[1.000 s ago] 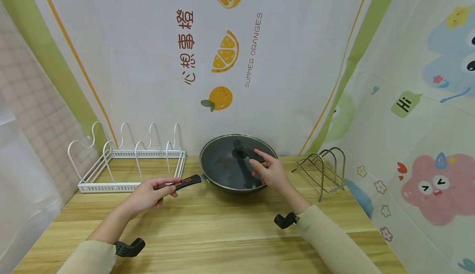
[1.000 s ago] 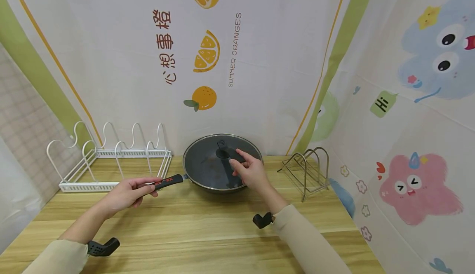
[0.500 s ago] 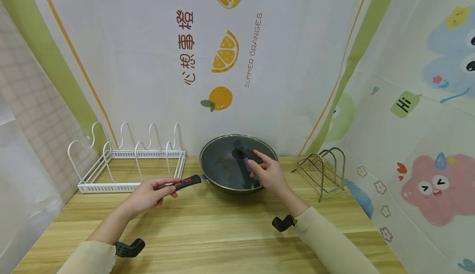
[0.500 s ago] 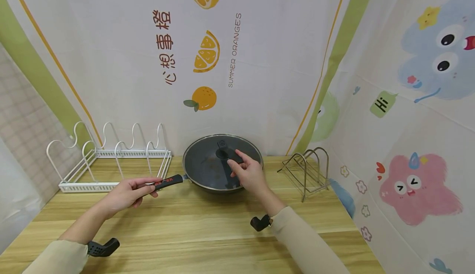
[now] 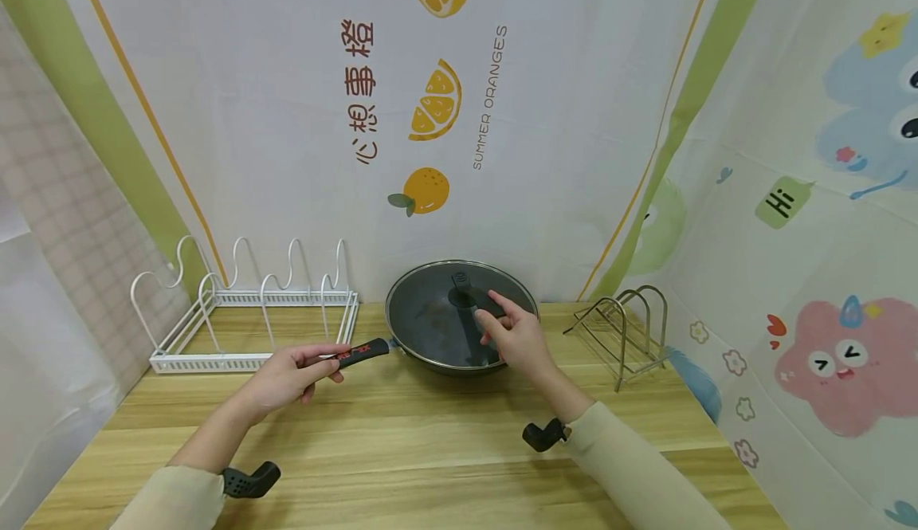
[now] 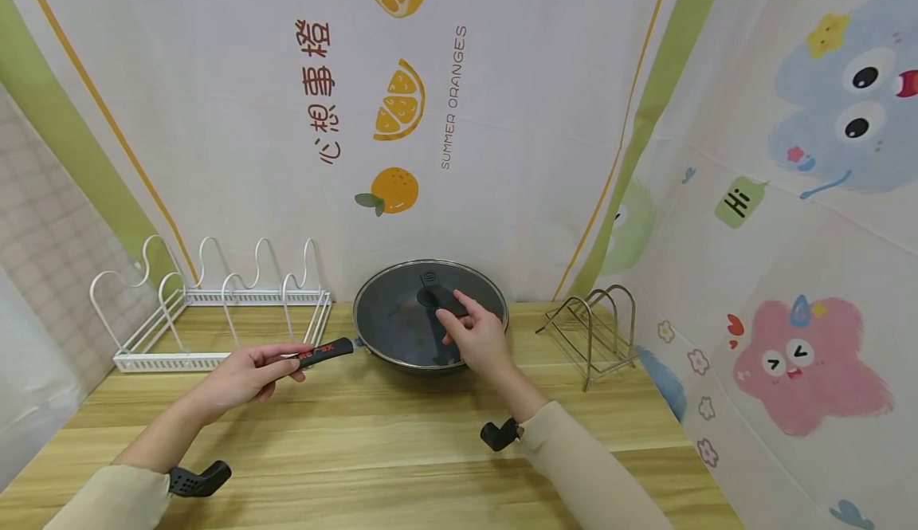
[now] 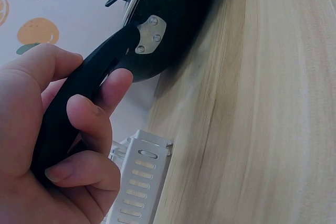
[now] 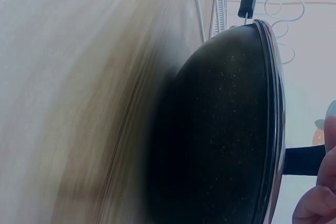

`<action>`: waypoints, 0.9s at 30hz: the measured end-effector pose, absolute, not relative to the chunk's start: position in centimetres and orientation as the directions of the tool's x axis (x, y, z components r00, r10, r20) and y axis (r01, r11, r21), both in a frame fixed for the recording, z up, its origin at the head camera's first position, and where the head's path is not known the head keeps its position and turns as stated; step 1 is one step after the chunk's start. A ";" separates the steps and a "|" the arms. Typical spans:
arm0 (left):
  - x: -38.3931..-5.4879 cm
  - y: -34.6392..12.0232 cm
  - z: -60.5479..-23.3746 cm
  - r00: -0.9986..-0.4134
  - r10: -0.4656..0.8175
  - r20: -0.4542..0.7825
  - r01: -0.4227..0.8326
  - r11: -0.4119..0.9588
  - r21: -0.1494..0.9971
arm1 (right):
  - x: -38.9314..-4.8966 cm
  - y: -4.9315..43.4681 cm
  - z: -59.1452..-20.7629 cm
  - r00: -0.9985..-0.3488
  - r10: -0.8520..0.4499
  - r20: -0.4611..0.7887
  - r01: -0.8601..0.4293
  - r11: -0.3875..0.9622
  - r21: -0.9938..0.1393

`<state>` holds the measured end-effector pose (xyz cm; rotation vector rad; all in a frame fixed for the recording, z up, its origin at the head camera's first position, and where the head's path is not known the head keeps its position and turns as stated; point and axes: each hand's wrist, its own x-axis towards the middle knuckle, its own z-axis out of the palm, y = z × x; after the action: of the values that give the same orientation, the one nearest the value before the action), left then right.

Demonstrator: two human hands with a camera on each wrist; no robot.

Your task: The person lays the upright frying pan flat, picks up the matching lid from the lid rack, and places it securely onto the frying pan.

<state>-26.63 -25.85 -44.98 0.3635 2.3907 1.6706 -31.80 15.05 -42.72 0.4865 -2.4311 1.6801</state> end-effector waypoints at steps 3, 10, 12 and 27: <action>-26.7 -25.9 -45.0 -0.950 0.311 -0.025 0.084 0.333 0.939 | -31.7 15.0 -42.7 -0.939 -0.172 0.298 -0.339 0.328 -0.882; -26.6 -25.8 -45.0 -0.951 0.307 -0.028 0.079 0.331 0.940 | -31.5 14.6 -42.7 -0.943 -0.156 0.295 -0.332 0.340 -0.880; -26.6 -25.8 -45.0 -0.951 0.308 -0.028 0.079 0.332 0.940 | -31.4 14.4 -42.7 -0.943 -0.148 0.298 -0.331 0.342 -0.879; -26.6 -25.8 -45.0 -0.950 0.310 -0.026 0.085 0.340 0.937 | -31.2 13.7 -42.8 -0.932 -0.114 0.343 -0.360 0.385 -0.850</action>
<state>-26.60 -25.82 -44.96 0.3589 2.4012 1.6596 -31.23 13.67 -42.85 0.4213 -2.4159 1.5704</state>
